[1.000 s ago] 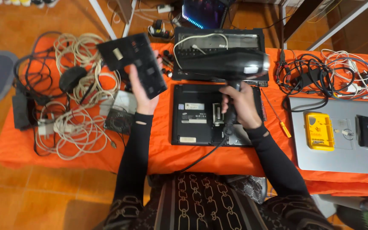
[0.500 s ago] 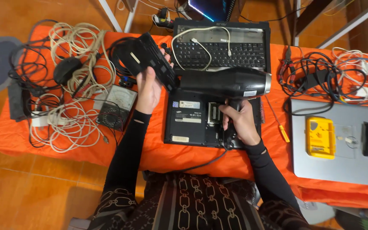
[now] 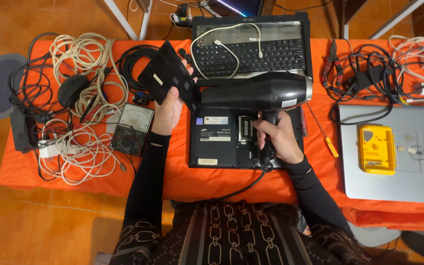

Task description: The recorder is disassembling a laptop, using a screwdriver to remove components and a hair dryer to heat parts of the chassis.

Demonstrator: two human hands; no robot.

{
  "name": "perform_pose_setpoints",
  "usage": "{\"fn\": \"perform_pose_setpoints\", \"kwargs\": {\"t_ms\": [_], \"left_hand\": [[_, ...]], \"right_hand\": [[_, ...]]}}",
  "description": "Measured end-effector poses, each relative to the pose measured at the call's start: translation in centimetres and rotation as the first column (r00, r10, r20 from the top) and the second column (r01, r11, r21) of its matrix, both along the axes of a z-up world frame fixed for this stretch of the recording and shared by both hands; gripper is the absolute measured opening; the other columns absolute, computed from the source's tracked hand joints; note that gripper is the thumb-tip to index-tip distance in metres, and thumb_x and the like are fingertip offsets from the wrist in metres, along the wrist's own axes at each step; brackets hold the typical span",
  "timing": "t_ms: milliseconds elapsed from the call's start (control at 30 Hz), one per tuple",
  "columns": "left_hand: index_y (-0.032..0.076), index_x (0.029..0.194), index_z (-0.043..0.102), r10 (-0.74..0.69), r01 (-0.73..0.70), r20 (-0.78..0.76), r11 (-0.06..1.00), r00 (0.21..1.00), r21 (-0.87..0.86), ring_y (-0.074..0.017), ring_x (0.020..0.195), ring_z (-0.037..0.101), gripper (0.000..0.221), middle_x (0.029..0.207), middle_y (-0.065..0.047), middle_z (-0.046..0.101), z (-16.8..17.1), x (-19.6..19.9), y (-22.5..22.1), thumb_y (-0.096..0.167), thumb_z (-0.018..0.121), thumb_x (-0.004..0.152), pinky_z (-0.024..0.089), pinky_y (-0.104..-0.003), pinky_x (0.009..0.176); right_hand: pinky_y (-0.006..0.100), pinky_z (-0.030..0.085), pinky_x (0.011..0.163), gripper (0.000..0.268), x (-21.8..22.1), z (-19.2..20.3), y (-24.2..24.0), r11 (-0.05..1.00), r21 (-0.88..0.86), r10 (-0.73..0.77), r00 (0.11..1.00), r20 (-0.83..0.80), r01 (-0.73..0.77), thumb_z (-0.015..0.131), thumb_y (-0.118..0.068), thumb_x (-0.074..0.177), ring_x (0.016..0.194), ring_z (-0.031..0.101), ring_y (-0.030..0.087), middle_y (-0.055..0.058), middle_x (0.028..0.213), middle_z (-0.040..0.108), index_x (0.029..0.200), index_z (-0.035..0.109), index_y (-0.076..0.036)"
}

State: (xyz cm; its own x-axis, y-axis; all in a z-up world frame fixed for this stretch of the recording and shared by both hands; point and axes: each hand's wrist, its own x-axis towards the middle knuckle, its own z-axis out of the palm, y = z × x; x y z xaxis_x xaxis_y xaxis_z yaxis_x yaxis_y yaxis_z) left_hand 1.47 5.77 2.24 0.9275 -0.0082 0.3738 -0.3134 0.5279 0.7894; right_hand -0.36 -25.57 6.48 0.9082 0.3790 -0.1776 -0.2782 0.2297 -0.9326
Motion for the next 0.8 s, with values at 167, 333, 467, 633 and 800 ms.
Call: {"fn": "perform_pose_setpoints", "kwargs": {"t_ms": [167, 333, 467, 633, 800], "left_hand": [[0.004, 0.164, 0.026, -0.114, 0.118, -0.084, 0.992, 0.99, 0.045, -0.0314, 0.155, 0.04, 0.085, 0.169, -0.017, 0.036, 0.1, -0.5, -0.7, 0.043, 0.07, 0.102, 0.035, -0.05, 0.13], [0.002, 0.16, 0.032, -0.109, 0.115, -0.047, 0.984, 0.993, 0.136, -0.029, 0.147, 0.048, 0.076, 0.159, -0.019, 0.046, 0.4, -0.8, -0.9, 0.032, 0.072, 0.104, 0.041, -0.046, 0.124], [0.0, 0.154, 0.039, -0.08, 0.091, -0.062, 0.975, 0.995, 0.203, -0.0288, 0.133, 0.06, 0.068, 0.151, -0.02, 0.053, -0.8, -0.6, -0.7, 0.025, 0.072, 0.1, 0.051, -0.045, 0.111], [-0.001, 0.151, 0.041, -0.063, 0.102, -0.169, 0.967, 0.984, 0.234, -0.0306, 0.13, 0.062, 0.067, 0.141, -0.023, 0.063, -1.1, -1.0, -0.5, 0.027, 0.074, 0.1, 0.05, -0.043, 0.114], [-0.003, 0.15, 0.045, -0.07, 0.084, -0.053, 0.942, 0.996, 0.324, -0.0326, 0.136, 0.061, 0.075, 0.143, -0.019, 0.062, 0.1, -0.5, -1.6, 0.037, 0.078, 0.095, 0.056, -0.045, 0.116]], "right_hand": [[0.028, 0.044, 0.044, 0.008, 0.2, -0.9, -0.2, 1.0, -0.012, -0.023, 0.998, 0.062, 0.024, 0.06, 0.003, 0.092, 0.043, 0.054, 0.014, 0.003, 0.059, 0.054, 0.096, 0.055, -0.002], [0.028, 0.045, 0.044, 0.007, 0.3, -0.6, -0.2, 0.998, -0.003, -0.062, 0.996, 0.06, 0.062, 0.06, 0.003, 0.092, 0.044, 0.053, 0.013, 0.003, 0.059, 0.054, 0.095, 0.055, -0.001], [0.027, 0.043, 0.043, 0.009, 0.3, -0.2, -0.5, 0.996, 0.035, -0.089, 0.996, 0.027, 0.088, 0.06, 0.002, 0.09, 0.043, 0.052, 0.013, 0.003, 0.06, 0.053, 0.097, 0.055, -0.002], [0.028, 0.044, 0.043, 0.012, 0.4, -0.4, -0.6, 0.988, 0.07, -0.141, 0.989, 0.048, 0.138, 0.061, 0.002, 0.09, 0.045, 0.052, 0.013, 0.003, 0.061, 0.054, 0.098, 0.054, -0.002], [0.029, 0.047, 0.044, 0.012, 0.5, -0.9, -0.8, 0.98, 0.102, -0.177, 0.984, 0.031, 0.173, 0.06, 0.003, 0.089, 0.046, 0.054, 0.014, 0.003, 0.062, 0.055, 0.098, 0.054, -0.002]]}}
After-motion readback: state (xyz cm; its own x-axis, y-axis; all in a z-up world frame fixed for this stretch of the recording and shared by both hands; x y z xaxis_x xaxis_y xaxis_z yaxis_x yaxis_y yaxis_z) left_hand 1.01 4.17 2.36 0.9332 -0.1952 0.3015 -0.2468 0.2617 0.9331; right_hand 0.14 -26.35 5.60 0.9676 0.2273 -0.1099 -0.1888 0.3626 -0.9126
